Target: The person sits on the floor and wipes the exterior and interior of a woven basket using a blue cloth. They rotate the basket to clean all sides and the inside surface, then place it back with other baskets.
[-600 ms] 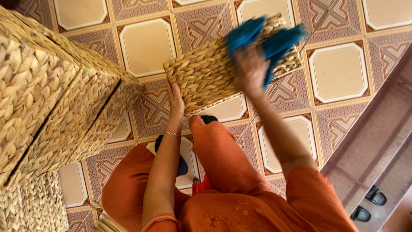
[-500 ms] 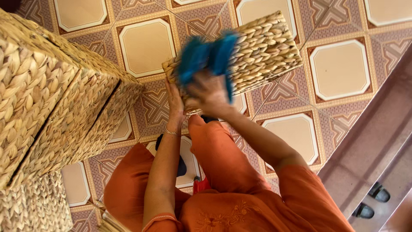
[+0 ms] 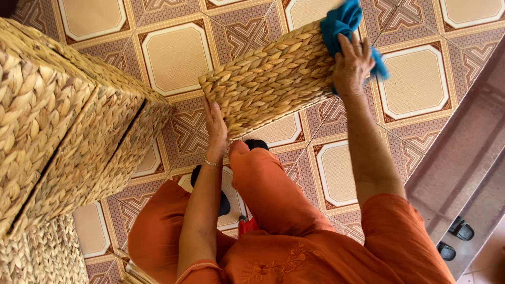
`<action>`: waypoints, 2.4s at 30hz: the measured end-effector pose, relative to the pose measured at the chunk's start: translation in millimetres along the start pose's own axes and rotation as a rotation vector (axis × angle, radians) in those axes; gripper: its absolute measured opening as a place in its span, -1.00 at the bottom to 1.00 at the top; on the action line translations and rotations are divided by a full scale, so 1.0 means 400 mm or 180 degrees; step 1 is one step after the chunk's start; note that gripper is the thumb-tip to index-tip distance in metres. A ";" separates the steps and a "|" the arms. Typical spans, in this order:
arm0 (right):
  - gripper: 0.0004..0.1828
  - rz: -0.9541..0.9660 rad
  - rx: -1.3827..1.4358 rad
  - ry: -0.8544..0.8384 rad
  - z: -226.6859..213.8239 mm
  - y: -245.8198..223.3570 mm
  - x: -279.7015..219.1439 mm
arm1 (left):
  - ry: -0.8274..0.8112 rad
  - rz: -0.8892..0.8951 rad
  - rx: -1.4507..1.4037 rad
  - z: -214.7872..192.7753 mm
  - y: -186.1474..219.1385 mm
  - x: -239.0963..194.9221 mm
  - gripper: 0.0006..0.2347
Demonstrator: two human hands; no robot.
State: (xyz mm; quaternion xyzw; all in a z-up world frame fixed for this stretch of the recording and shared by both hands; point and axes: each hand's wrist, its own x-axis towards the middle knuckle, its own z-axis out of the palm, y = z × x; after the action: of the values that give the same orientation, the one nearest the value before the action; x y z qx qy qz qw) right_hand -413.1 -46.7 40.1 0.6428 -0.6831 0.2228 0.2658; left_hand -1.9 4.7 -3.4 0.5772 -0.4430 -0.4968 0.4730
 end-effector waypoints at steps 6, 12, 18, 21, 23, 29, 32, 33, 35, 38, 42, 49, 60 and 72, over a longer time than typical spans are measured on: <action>-0.45 -0.1119 0.1560 -0.0321 -0.093 -0.454 -0.132 | 0.0138 0.0133 -0.0003 -0.018 -0.111 0.041 -0.34; -0.57 -0.1565 0.2389 -0.1067 -0.214 -0.531 -0.122 | -0.0093 0.0039 -0.0847 -0.071 -0.231 0.102 -0.41; -0.81 0.0261 0.1539 -0.0659 -0.169 -0.077 -0.024 | -0.0028 0.0051 0.0468 -0.044 -0.090 0.034 -0.34; -0.73 0.0027 0.0828 0.0142 -0.135 -0.025 -0.044 | 0.0078 0.0091 0.0478 -0.015 -0.026 0.006 -0.32; -0.80 0.0023 0.0978 0.0412 -0.128 -0.101 -0.058 | 0.0085 -0.0129 0.0457 -0.017 -0.018 0.004 -0.31; -0.53 -0.1184 0.2870 -0.0616 -0.238 -0.546 -0.189 | -0.0189 -0.0154 -0.1576 -0.062 -0.143 0.060 -0.31; -0.47 -0.1628 0.2649 -0.0486 -0.236 -0.529 -0.165 | -0.0139 -0.0215 -0.1300 -0.063 -0.172 0.077 -0.33; -0.41 -0.1795 0.2425 -0.0447 -0.223 -0.475 -0.152 | -0.0060 -0.0125 -0.0807 -0.059 -0.176 0.063 -0.34; -0.39 -0.1464 0.1555 -0.0513 -0.191 -0.325 -0.125 | 0.0016 -0.0058 -0.0103 -0.053 -0.154 0.041 -0.34; -0.74 -0.0529 0.1694 -0.0236 -0.144 -0.069 -0.068 | 0.0075 0.0109 0.0433 -0.032 -0.092 0.019 -0.35; -0.74 -0.0378 0.0174 -0.0060 -0.108 -0.003 -0.034 | 0.0196 0.0214 0.0367 0.002 -0.035 0.007 -0.38; -0.72 -0.1190 0.1854 -0.0286 -0.191 -0.503 -0.143 | 0.0148 0.0179 0.0279 -0.012 -0.040 0.009 -0.37; -0.68 -0.0220 0.0911 -0.1132 -0.017 -0.220 0.014 | -0.0088 0.0012 0.0372 -0.022 -0.013 -0.006 -0.29; -0.63 0.1050 0.2251 -0.1099 0.093 0.177 0.066 | -0.0135 -0.1219 0.0268 -0.037 0.158 0.045 0.14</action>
State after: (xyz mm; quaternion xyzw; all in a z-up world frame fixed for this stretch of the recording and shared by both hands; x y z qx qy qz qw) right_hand -487.3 -85.5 31.5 0.6044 -0.6927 0.3720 -0.1285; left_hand 12.1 -21.4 56.9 0.6597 -0.3553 -0.5708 0.3359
